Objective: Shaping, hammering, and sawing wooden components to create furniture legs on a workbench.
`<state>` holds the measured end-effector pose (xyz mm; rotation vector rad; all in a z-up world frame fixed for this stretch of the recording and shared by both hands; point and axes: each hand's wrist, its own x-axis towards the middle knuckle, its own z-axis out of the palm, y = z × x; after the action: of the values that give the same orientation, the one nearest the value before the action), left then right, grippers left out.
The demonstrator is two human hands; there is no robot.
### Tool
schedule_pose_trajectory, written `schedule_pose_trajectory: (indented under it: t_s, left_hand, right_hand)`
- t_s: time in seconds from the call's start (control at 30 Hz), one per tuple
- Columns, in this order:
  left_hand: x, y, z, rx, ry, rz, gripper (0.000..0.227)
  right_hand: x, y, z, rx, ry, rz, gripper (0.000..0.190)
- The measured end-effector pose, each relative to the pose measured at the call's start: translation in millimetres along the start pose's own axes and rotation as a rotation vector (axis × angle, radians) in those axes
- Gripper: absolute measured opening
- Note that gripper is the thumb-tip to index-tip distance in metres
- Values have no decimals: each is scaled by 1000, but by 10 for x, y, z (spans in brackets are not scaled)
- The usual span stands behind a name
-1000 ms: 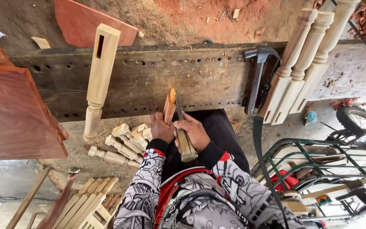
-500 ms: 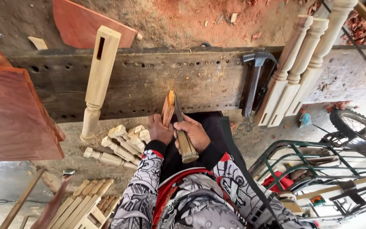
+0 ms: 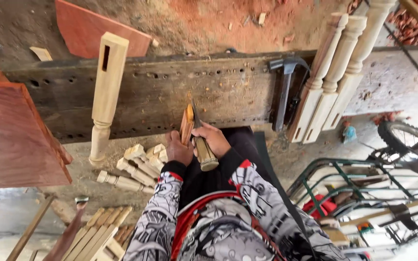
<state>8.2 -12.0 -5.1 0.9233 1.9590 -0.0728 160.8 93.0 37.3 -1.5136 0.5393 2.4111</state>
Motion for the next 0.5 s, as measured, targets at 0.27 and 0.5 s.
schedule_pose_trajectory:
  t_s: [0.27,0.5]
  left_hand:
    - [137,-149,-183,-33,55,106,38]
    - [57,132,-1106,-479,-268,70,51]
  right_hand:
    - [-103,-76,-112,-40,70,-20,69]
    - [-444,-432,-558,-1395,551,-735,94]
